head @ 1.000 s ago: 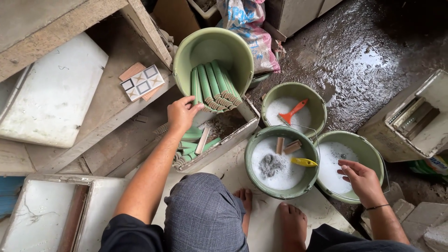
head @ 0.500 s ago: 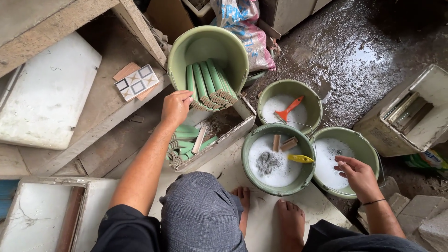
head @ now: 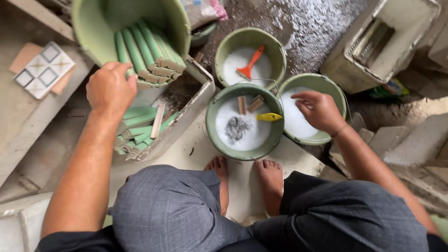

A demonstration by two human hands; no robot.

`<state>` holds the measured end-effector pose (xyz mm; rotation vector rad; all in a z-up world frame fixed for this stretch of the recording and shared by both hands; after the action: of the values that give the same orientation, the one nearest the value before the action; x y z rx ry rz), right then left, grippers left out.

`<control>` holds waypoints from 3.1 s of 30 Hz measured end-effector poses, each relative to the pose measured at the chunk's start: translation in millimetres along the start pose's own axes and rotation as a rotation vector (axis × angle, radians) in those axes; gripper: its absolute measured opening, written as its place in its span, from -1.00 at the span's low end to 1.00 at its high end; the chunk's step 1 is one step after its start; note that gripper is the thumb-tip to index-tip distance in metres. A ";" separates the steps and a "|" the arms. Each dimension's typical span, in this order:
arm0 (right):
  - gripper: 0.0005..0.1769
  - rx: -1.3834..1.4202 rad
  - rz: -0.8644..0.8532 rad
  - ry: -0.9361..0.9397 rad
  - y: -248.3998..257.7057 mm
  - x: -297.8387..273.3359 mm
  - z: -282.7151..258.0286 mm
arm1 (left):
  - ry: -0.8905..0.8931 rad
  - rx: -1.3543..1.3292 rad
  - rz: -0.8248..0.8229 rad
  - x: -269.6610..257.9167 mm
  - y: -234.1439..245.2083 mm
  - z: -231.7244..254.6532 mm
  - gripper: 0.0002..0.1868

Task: The person sits on the floor and scrubs light green wooden sticks with a cloth in a bucket of soapy water. They rinse the sticks in a second bucket of soapy water and place them into a white container. The person repeats this process for several sticks.

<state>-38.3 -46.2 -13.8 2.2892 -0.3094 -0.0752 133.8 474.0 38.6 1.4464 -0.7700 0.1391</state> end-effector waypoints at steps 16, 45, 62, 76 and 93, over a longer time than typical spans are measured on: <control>-0.92 -0.706 -0.418 0.927 -232.3 -43.1 -54.6 | 0.256 -0.500 -1.043 -90.7 -236.7 302.7 -0.62; -0.73 0.582 0.260 0.351 -99.2 -21.4 -74.7 | 0.087 -1.102 -0.274 -33.0 -42.8 256.8 -0.82; -0.74 0.474 0.298 0.317 -93.7 -23.0 -98.4 | 0.091 -1.132 -0.099 -34.0 -36.3 251.7 -0.91; -0.73 0.447 0.269 0.292 -91.1 -21.5 -86.3 | -0.025 -1.127 -0.006 -9.2 -6.7 247.6 -0.89; -0.68 0.384 0.294 0.389 -86.6 -23.9 -89.0 | -0.020 -1.088 -0.007 -5.6 3.9 258.1 -0.92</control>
<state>-30.7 79.9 -18.9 2.5372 -0.4817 0.6206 27.6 239.2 21.8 0.4134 -0.6799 -0.2739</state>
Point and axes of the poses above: each hand's wrist, its own x-axis towards the middle knuckle, its own y-axis out of the back of the hand, z = x × y, the point moved 8 cm from there along x, towards the middle knuckle, and after that the axes turned 11 degrees about z, right-handed, at the moved point
